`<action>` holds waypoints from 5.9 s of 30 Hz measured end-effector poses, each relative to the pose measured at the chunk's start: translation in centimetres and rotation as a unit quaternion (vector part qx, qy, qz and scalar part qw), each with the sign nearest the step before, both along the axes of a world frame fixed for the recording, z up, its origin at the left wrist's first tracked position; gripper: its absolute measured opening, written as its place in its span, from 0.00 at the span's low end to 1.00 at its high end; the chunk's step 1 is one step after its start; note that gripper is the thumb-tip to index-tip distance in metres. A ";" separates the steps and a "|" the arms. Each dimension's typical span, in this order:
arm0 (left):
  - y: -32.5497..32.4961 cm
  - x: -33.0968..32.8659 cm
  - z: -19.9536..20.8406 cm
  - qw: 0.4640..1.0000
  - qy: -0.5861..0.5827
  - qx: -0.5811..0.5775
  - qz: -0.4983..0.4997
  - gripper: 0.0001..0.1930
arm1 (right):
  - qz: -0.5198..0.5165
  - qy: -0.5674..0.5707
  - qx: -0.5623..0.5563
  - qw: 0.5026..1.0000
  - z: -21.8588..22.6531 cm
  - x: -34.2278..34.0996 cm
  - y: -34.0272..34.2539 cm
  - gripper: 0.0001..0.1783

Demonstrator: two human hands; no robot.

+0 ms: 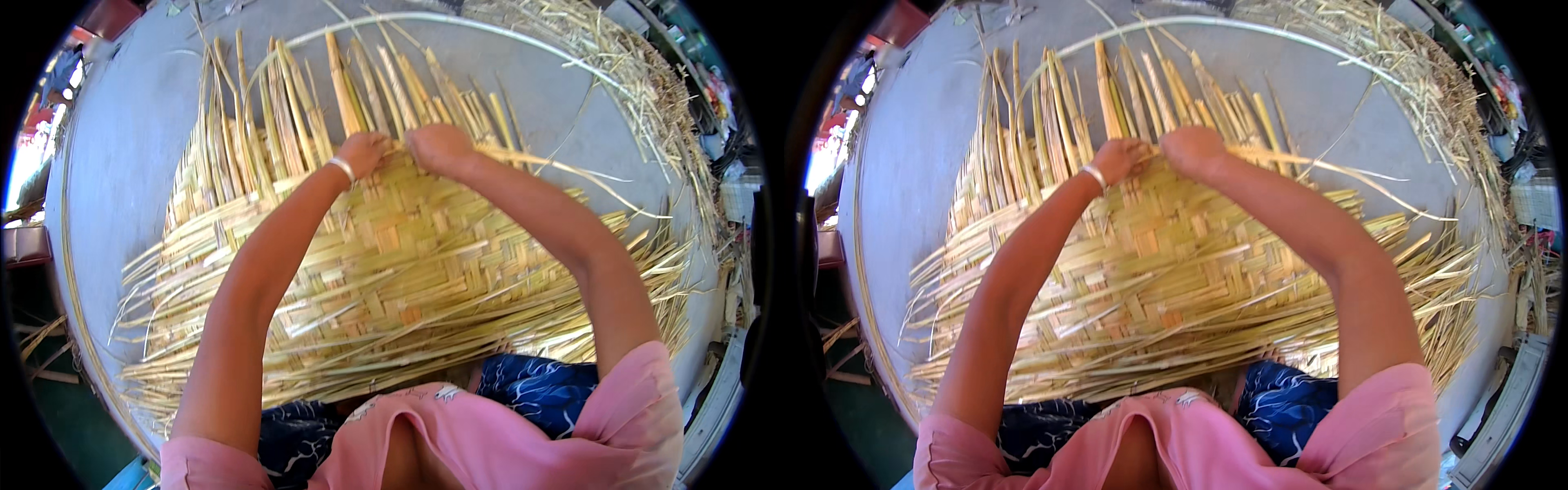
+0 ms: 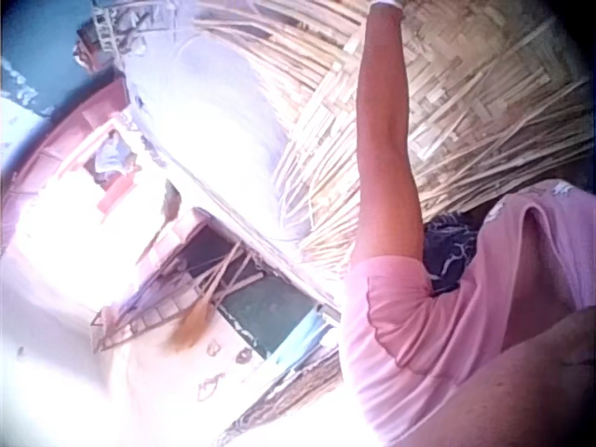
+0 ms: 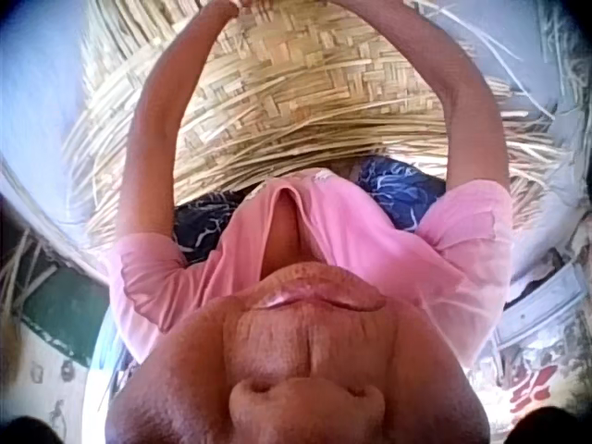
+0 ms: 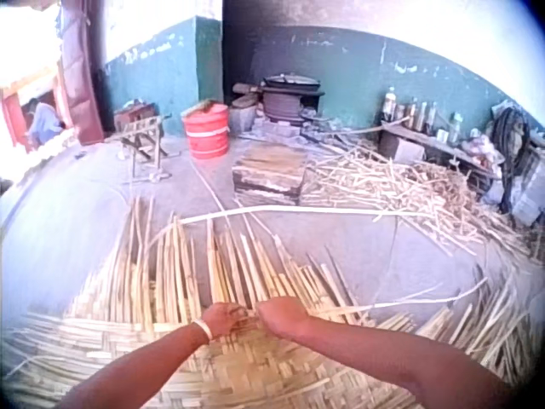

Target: The person sits on the floor and weaves a large circular basket using dried palm leaves. They interlace the leaves by hand, periodically adjusting the weave and adding new strands to expand the basket's size.

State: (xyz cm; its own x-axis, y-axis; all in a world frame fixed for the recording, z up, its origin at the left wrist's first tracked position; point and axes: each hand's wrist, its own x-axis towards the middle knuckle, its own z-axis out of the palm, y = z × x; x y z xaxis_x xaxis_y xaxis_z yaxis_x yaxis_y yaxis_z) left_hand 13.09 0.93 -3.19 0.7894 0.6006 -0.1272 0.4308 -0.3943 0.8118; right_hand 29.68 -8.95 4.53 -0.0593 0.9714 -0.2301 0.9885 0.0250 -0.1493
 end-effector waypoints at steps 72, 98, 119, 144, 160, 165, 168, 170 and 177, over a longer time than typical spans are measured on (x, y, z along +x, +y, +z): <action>-10.8 -6.0 9.6 0.985 0.093 -0.137 -0.037 0.13 | 0.283 0.150 0.343 0.883 7.6 -2.3 -10.8 0.10; -24.5 -11.7 14.0 0.841 0.127 -0.525 0.024 0.10 | -0.386 0.755 -0.251 0.468 2.7 -8.0 -24.0 0.10; -23.7 -11.8 13.4 0.880 0.101 -0.462 0.030 0.11 | -0.258 0.733 -0.144 0.612 3.9 -8.0 -21.9 0.11; -24.1 -10.8 14.0 0.890 0.121 -0.436 0.053 0.11 | -0.250 0.649 -0.204 0.689 3.8 -7.9 -20.5 0.16; -26.4 -13.4 11.3 0.892 0.117 -0.433 0.052 0.09 | -0.332 0.677 -0.238 0.613 4.4 -5.7 -19.0 0.14; -25.9 -13.1 11.6 0.903 0.143 -0.402 0.042 0.11 | -0.268 0.657 -0.161 0.686 5.5 -5.4 -18.5 0.13; -25.7 -12.8 12.1 0.884 0.122 -0.445 0.075 0.11 | -0.235 0.611 -0.059 0.754 5.7 -5.9 -18.2 0.12; -25.6 -12.9 12.5 0.862 0.104 -0.487 0.093 0.11 | -0.221 0.602 -0.031 0.767 5.3 -6.1 -17.9 0.13; -27.0 -13.8 12.2 0.820 0.113 -0.556 0.069 0.11 | -0.312 0.581 -0.045 0.750 3.9 -4.7 -17.3 0.15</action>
State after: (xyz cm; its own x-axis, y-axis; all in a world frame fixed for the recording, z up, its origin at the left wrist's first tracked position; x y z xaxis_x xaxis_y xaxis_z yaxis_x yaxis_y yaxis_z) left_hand -0.75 -26.03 9.03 0.6039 0.0955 -0.7913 0.5981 0.6020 0.5291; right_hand 25.03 -26.26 8.38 0.1896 0.8770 -0.4415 0.0037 -0.4503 -0.8929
